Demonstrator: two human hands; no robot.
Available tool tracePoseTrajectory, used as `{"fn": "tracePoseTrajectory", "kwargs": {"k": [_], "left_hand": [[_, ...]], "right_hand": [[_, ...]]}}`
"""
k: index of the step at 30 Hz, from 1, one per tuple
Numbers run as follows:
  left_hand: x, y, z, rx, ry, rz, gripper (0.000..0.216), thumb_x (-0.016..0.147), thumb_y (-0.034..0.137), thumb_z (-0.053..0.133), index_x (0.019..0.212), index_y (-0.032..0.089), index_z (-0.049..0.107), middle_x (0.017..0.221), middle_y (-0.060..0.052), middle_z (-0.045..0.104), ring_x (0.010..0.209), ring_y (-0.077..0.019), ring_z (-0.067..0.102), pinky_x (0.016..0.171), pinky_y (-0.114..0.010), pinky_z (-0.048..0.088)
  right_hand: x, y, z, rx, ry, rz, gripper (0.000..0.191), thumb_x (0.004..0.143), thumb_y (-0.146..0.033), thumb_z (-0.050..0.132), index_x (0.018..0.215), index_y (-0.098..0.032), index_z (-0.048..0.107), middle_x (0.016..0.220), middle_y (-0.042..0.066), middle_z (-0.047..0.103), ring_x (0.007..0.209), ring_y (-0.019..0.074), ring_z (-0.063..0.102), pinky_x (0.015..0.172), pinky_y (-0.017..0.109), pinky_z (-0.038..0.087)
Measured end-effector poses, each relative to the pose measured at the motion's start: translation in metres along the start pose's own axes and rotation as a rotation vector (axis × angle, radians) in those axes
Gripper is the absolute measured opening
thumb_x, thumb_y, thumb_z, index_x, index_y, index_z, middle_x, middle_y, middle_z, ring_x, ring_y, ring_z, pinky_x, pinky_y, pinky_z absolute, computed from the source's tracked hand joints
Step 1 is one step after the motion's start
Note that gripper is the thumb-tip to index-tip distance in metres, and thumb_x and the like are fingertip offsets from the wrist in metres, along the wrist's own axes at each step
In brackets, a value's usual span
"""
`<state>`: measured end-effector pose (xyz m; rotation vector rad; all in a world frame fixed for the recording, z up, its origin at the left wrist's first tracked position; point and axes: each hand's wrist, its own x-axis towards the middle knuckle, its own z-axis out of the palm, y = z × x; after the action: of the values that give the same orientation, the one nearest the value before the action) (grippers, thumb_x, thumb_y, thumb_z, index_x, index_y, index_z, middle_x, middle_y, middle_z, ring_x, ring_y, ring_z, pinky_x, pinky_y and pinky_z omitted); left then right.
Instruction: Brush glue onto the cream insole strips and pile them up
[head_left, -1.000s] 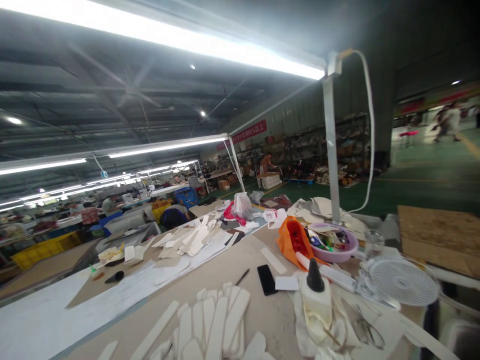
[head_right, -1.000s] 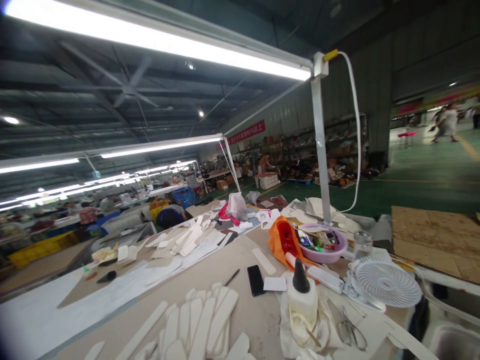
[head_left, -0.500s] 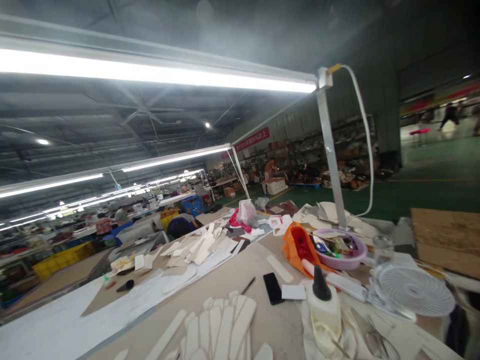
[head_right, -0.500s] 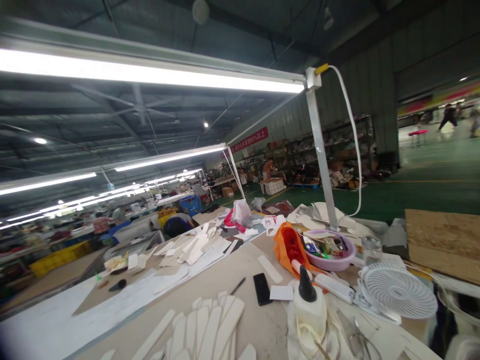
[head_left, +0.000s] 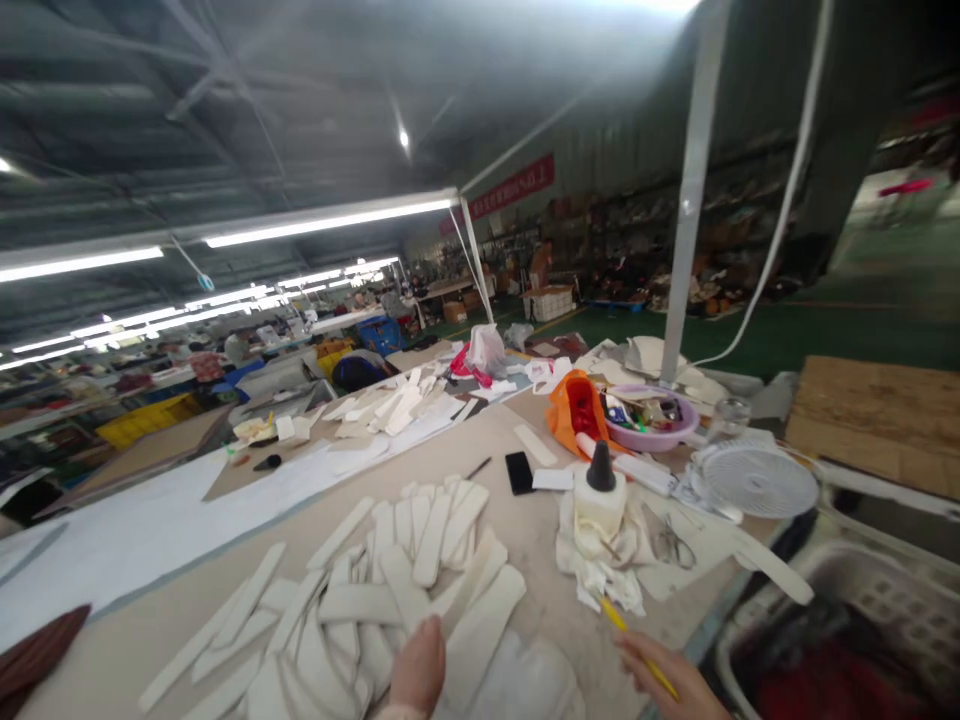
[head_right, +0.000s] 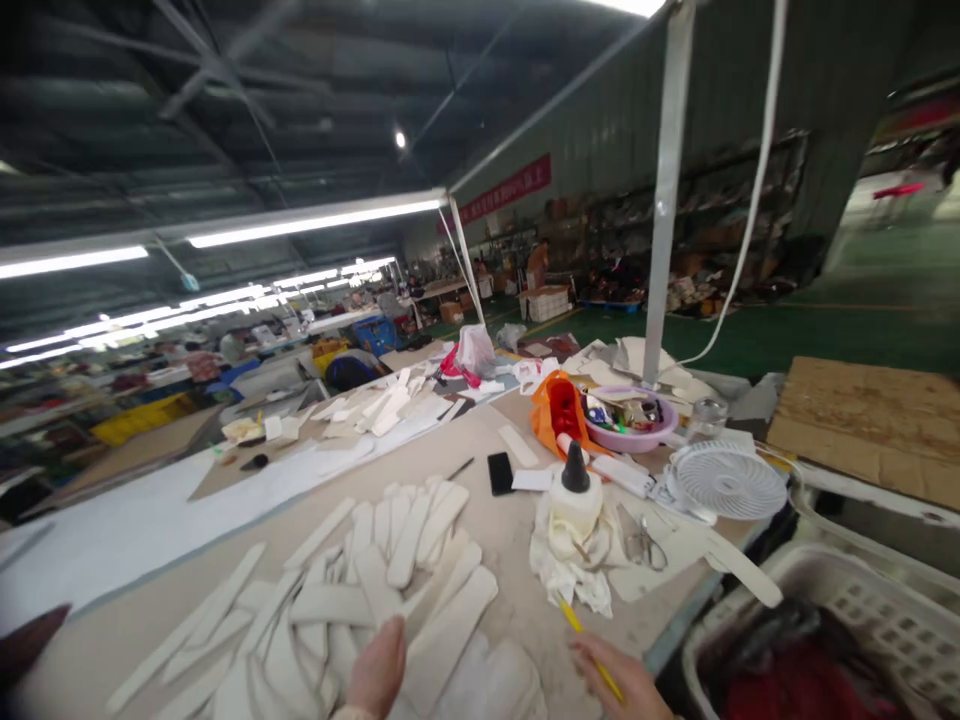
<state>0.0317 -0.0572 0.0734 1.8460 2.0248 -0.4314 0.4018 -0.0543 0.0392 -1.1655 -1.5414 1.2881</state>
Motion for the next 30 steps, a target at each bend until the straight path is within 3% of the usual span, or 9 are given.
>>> {"fn": "tracePoseTrajectory", "kwargs": {"k": [2,5,9,13,15,18,23,27,30], "left_hand": [[-0.016,-0.001,0.004,-0.142,0.180,-0.053,0.027,0.090,0.023,0.030,0.105,0.020,0.052,0.103,-0.009,0.057,0.100,-0.0185,0.053,0.087,-0.035,0.039],[-0.044,0.004,0.000,-0.308,0.330,0.073,0.027,0.088,0.019,0.027,0.098,0.020,0.052,0.093,-0.007,0.059,0.090,-0.0167,0.055,0.081,-0.029,0.040],[-0.088,0.030,0.009,-0.476,0.310,0.233,0.027,0.087,0.022,0.029,0.099,0.022,0.053,0.092,-0.006,0.059,0.088,-0.0161,0.055,0.080,-0.026,0.040],[-0.121,0.061,0.049,-0.696,0.261,0.221,0.029,0.088,0.028,0.028,0.093,0.021,0.056,0.086,-0.006,0.060,0.083,-0.0162,0.055,0.076,-0.026,0.041],[-0.131,0.072,0.076,-0.850,0.261,0.138,0.029,0.087,0.032,0.031,0.088,0.021,0.057,0.082,-0.005,0.060,0.081,-0.0159,0.054,0.076,-0.026,0.041],[-0.140,0.081,0.118,-1.200,0.228,-0.072,0.025,0.081,0.041,0.046,0.091,0.020,0.057,0.075,-0.002,0.059,0.072,-0.0142,0.055,0.067,-0.025,0.042],[-0.152,0.084,0.169,-1.837,0.146,-0.307,0.058,0.054,0.042,0.073,0.100,0.017,0.047,0.073,0.000,0.059,0.061,-0.0113,0.056,0.056,-0.022,0.042],[-0.143,0.075,0.181,-1.677,0.306,-0.587,0.048,0.059,0.043,0.067,0.093,0.016,0.048,0.070,0.000,0.060,0.057,-0.0112,0.056,0.054,-0.023,0.044],[-0.123,0.059,0.181,-1.492,0.367,-0.711,0.031,0.066,0.038,0.061,0.085,0.017,0.048,0.064,0.002,0.058,0.053,-0.0100,0.054,0.053,-0.023,0.043]], "right_hand": [[0.005,-0.003,-0.001,-0.097,-0.011,-0.081,0.026,0.079,-0.041,0.052,0.093,-0.023,0.063,0.088,0.008,0.066,0.078,0.0226,0.063,0.074,0.035,0.053],[0.019,-0.015,0.001,-0.181,0.006,-0.160,0.023,0.083,-0.039,0.048,0.090,-0.020,0.058,0.093,0.009,0.065,0.092,0.0228,0.060,0.087,0.036,0.046],[0.033,-0.028,0.011,-0.080,-0.037,-0.147,0.018,0.082,-0.040,0.051,0.083,-0.023,0.044,0.100,0.009,0.063,0.105,0.0234,0.055,0.088,0.037,0.044],[0.026,-0.020,0.021,-0.082,-0.156,-0.065,0.026,0.077,-0.040,0.057,0.079,-0.024,0.037,0.082,0.003,0.064,0.075,0.0187,0.061,0.065,0.028,0.049],[0.018,-0.010,0.024,-0.138,-0.221,-0.033,0.026,0.076,-0.040,0.058,0.075,-0.023,0.037,0.067,-0.002,0.059,0.059,0.0150,0.056,0.054,0.025,0.045],[0.006,0.007,0.027,-0.262,-0.241,-0.030,0.026,0.076,-0.040,0.057,0.071,-0.023,0.038,0.057,-0.005,0.049,0.051,0.0131,0.049,0.049,0.024,0.041],[0.002,0.025,0.036,-0.406,-0.253,-0.077,0.025,0.076,-0.041,0.057,0.073,-0.024,0.039,0.057,-0.006,0.042,0.051,0.0132,0.045,0.050,0.024,0.038],[0.012,0.029,0.051,-0.423,-0.253,-0.108,0.021,0.078,-0.039,0.052,0.074,-0.024,0.039,0.060,-0.005,0.044,0.052,0.0131,0.046,0.052,0.023,0.039],[0.024,0.034,0.064,-0.468,-0.262,-0.146,0.018,0.079,-0.039,0.049,0.073,-0.023,0.041,0.060,-0.005,0.047,0.052,0.0129,0.047,0.053,0.023,0.039]]}}
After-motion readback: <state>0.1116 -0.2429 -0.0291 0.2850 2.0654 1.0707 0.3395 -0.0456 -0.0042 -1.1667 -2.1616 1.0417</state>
